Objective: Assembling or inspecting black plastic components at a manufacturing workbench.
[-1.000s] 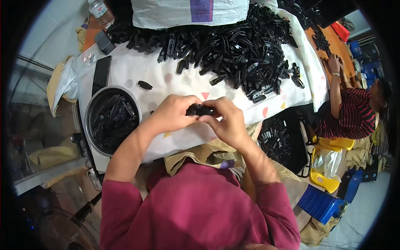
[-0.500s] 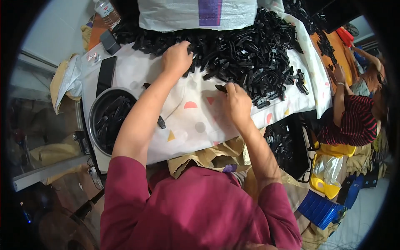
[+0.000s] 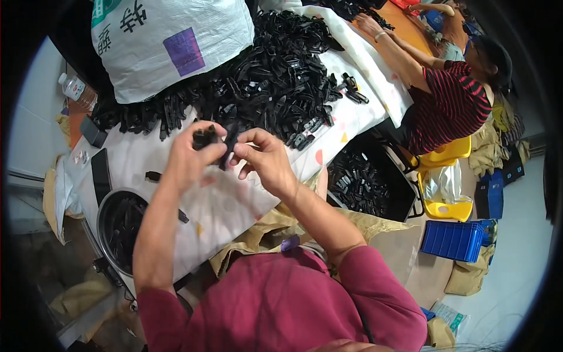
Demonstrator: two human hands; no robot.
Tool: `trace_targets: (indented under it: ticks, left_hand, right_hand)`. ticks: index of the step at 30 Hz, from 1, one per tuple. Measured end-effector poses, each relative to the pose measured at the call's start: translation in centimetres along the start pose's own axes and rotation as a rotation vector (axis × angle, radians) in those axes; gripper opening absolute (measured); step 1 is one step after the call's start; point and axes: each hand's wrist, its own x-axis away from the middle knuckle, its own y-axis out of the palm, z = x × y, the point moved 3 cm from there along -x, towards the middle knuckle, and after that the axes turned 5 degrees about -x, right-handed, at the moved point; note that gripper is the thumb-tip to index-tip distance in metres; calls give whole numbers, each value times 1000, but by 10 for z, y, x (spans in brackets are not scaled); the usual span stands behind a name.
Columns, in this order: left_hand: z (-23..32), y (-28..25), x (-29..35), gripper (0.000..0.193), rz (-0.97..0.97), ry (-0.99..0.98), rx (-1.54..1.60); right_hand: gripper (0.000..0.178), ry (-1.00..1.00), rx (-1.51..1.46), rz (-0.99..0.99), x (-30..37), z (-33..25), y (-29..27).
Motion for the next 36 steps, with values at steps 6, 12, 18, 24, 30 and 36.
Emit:
trace_targets:
  ticks: [6,12,18,24,30,36]
  left_hand:
    - [-2,8,27,25,-11,-2,185]
    - [-5,12,30,34,99,11,210]
    - [-9,4,32,43,-322,-122,475]
    - [2,4,32,29,-384,-167,409]
    - [12,3,27,46,-425,-85,227]
    - [26,0,39,46,-260,176,-231]
  right_hand:
    - [13,21,-69,-17,15,-5,18]
    - [10,-66,-28,55,19,-11,15]
    - [15,-419,668,-266,40,-44,20]
    - [19,-526,744,-393,47,-60,20]
    - [23,-803,932,-263,51,-51,25]
    - [29,-932,1000,-210,51,-34,17]
